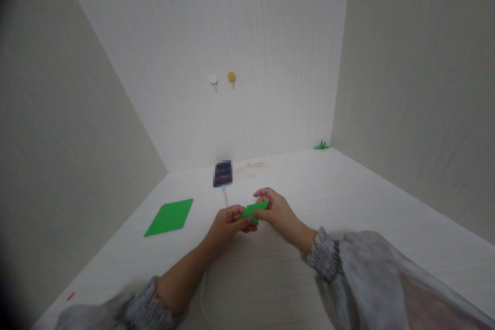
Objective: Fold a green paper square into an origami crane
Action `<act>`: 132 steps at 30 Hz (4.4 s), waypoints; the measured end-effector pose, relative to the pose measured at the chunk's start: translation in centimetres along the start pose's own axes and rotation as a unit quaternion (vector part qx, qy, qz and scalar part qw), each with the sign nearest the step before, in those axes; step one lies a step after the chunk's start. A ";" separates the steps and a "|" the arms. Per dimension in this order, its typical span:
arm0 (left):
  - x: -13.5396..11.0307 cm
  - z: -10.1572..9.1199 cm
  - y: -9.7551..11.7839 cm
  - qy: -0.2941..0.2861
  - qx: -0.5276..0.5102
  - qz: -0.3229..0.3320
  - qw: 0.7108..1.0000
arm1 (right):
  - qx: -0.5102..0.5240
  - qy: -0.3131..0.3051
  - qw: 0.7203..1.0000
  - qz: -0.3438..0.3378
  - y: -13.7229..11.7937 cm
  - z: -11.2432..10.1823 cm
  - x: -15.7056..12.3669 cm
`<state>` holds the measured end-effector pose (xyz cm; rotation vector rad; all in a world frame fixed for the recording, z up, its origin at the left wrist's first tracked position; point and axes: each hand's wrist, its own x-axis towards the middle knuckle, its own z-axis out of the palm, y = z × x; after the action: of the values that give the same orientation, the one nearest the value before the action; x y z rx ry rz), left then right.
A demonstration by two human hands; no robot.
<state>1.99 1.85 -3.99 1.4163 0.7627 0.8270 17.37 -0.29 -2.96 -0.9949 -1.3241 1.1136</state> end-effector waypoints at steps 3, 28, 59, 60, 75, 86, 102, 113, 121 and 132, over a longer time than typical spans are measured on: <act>0.0 -0.1 -0.1 -0.023 0.004 -0.018 1.000 | -0.009 -0.014 1.000 0.003 0.1 -0.1 0.0; 0.0 -0.1 0.7 0.074 -0.053 0.029 0.995 | -0.014 -0.003 0.999 0.035 -0.4 0.4 -0.3; 0.6 0.2 0.7 0.064 -0.031 0.082 0.994 | -0.210 0.006 0.973 -0.098 -0.1 -0.1 -0.2; 0.6 0.2 0.8 0.062 -0.038 0.085 0.994 | -0.208 0.004 0.973 -0.103 -0.2 -0.1 -0.2; 0.4 -0.3 0.9 0.095 -0.042 0.047 0.993 | -0.365 -0.038 0.880 -0.302 0.2 -1.2 -0.3; 0.2 -1.7 0.1 -0.041 0.413 0.175 0.893 | -0.500 -0.219 0.798 -0.254 0.5 -2.2 -0.4; -0.1 -0.8 0.2 -0.050 0.477 0.151 0.864 | -0.430 -0.214 0.859 -0.176 1.1 -1.9 -0.7; 0.2 -0.1 -0.2 0.006 0.452 0.114 0.885 | -0.401 -0.166 0.888 -0.149 2.1 -2.2 -0.6; 0.3 0.4 -0.1 0.023 0.462 0.111 0.879 | -0.396 -0.163 0.897 -0.112 3.1 -2.4 0.2; 0.5 -0.2 -0.9 0.041 0.399 0.058 0.914 | -0.388 -0.158 0.903 -0.098 3.6 -2.3 0.4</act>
<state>2.07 2.39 -4.88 2.1748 1.1671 0.6886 19.51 1.04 -6.47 -1.2292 -2.1709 0.5889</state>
